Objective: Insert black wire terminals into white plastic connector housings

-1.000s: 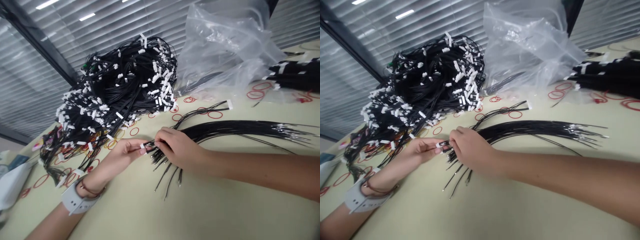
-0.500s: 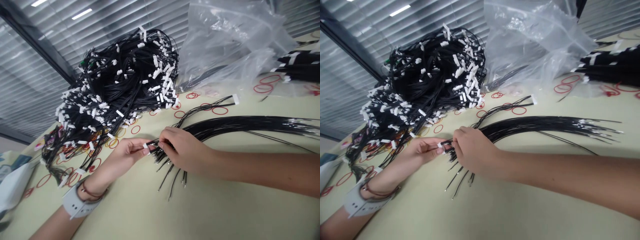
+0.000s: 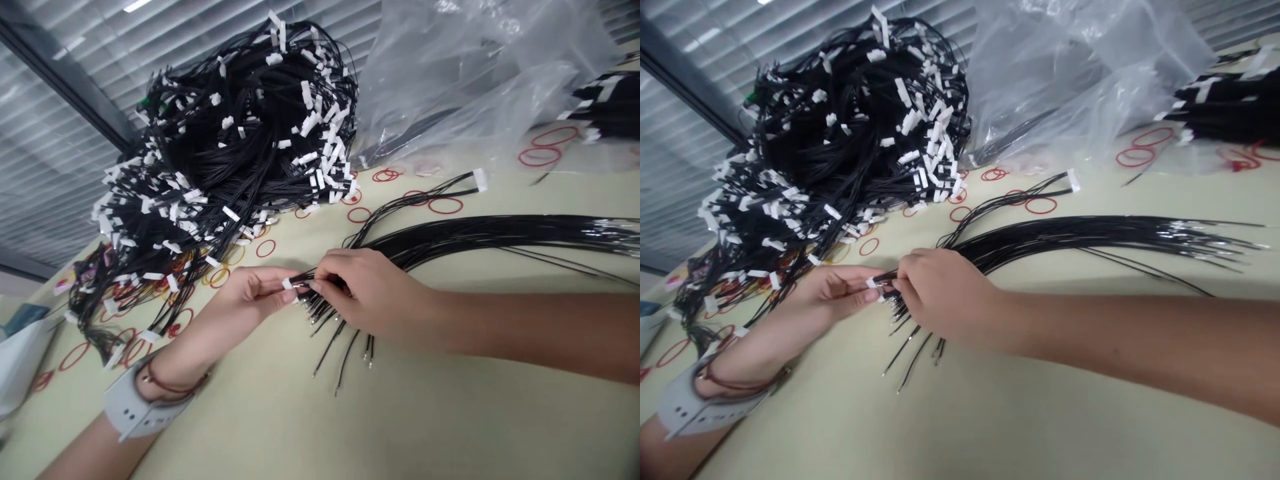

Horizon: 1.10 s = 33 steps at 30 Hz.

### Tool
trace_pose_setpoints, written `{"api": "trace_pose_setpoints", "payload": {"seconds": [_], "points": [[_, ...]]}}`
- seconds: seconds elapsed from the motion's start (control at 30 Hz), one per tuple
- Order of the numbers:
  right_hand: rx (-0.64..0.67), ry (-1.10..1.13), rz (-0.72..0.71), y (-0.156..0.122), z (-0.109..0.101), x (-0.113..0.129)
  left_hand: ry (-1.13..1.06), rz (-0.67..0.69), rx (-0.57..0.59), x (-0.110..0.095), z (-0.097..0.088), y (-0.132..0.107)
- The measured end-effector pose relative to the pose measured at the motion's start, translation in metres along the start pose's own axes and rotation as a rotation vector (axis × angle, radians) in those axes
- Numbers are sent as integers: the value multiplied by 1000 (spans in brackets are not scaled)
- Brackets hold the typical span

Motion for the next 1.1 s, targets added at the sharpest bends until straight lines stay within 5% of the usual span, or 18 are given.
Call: {"api": "trace_pose_setpoints", "payload": {"seconds": [0.63, 1.1], "points": [[-51, 107, -100, 1, 1, -5, -10, 17, 16, -1, 1, 0], [42, 234, -53, 2, -2, -4, 3, 4, 17, 0, 2, 0]]}}
Point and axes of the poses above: each hand's wrist, its own y-axis towards the middle knuckle, its own z-axis out of the palm, x = y × z, the point moved 1 cm from there along y, towards the middle knuckle, and after that the axes turned 6 degrees about x, right-handed, at the moved point
